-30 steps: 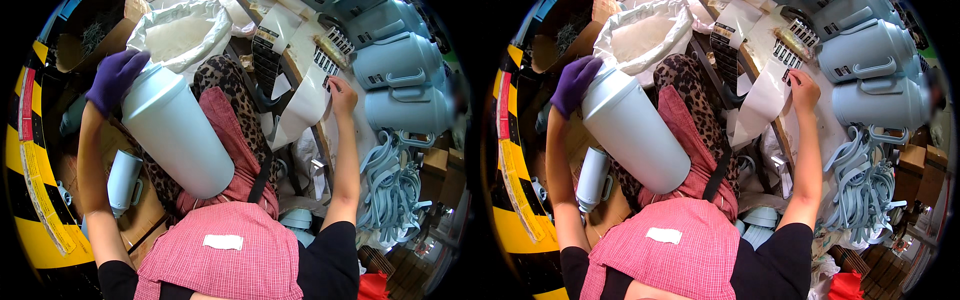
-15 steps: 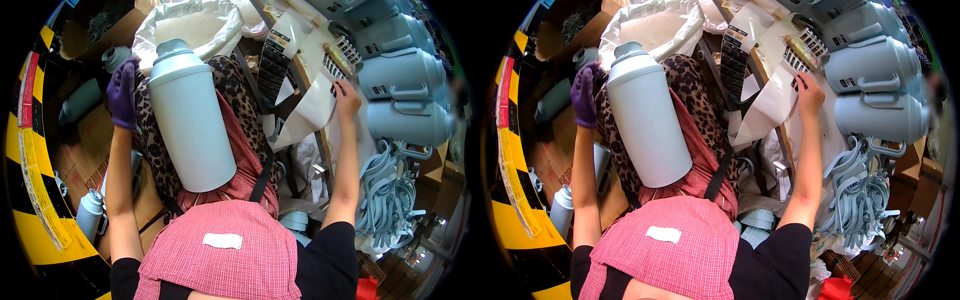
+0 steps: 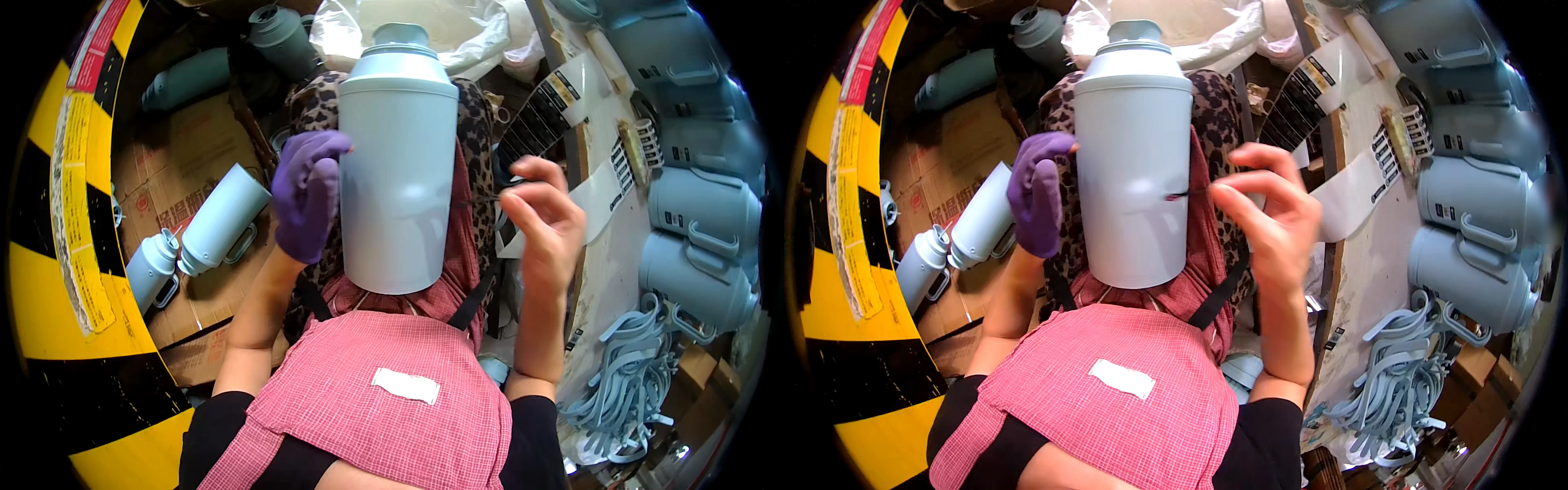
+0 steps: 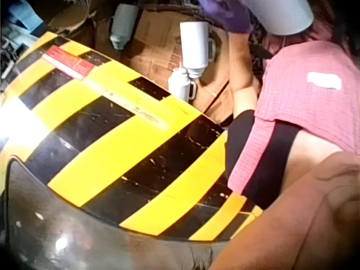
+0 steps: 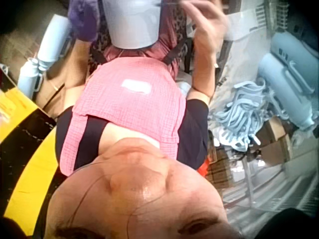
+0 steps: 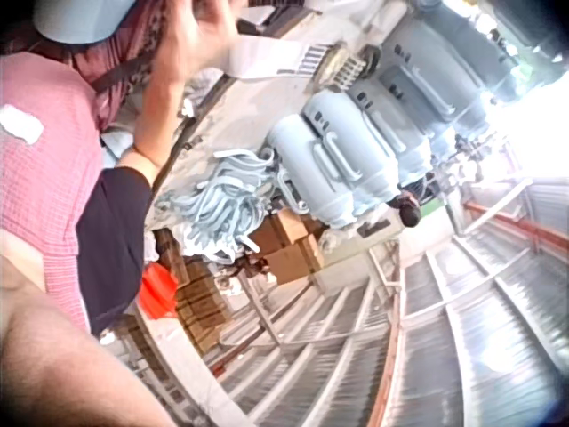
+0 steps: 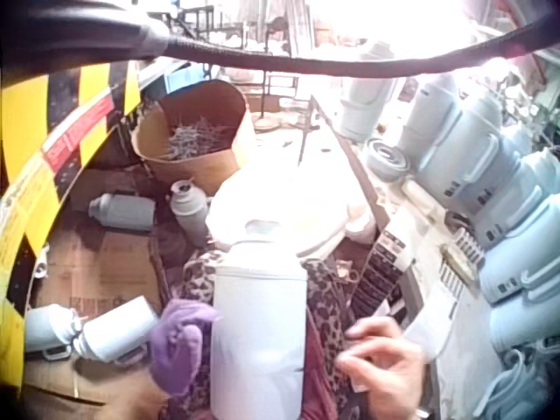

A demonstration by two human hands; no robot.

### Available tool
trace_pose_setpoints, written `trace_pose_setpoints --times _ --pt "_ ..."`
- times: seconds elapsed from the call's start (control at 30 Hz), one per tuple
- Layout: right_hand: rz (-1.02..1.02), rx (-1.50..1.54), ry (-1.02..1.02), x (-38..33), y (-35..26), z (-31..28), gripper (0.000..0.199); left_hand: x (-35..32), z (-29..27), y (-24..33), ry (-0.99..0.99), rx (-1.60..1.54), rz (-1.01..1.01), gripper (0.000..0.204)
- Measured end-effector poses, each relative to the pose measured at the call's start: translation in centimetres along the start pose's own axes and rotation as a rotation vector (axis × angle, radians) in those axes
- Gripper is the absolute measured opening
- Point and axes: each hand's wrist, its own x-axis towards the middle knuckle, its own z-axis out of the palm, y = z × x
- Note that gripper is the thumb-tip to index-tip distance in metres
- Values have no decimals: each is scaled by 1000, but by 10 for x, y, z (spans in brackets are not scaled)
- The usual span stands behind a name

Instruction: The person assembles plastic flasks by hand, inserting white rings into the openings, applying stickers to the sides, and attaching base components.

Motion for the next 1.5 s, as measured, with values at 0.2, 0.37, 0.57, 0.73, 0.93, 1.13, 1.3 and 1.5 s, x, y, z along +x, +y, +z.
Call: trace_pose_setpoints --times 0.2,0.37,0.57,0.73,0.93,1.13,1.3,1.5 --pt "147 351 -17 42 15 72 8 31 5 2 -92 -159 -38 32" --pt "176 380 2 55 28 81 11 50 7 8 -258 104 -189 22" --pt "169 324 78 68 46 88 13 71 18 -7 -152 468 45 24" --pt "147 313 104 71 53 89 14 75 21 -2 -165 710 125 21" --pt "151 264 105 75 54 91 13 76 24 -1 -159 837 153 20" --pt "163 32 157 75 62 80 43 74 22 1 -325 1016 -29 22" --pt "242 547 -40 80 87 53 48 63 -1 -34 -95 723 29 50" --pt "152 307 50 0 67 -47 30 70 20 -29 -443 458 782 51"
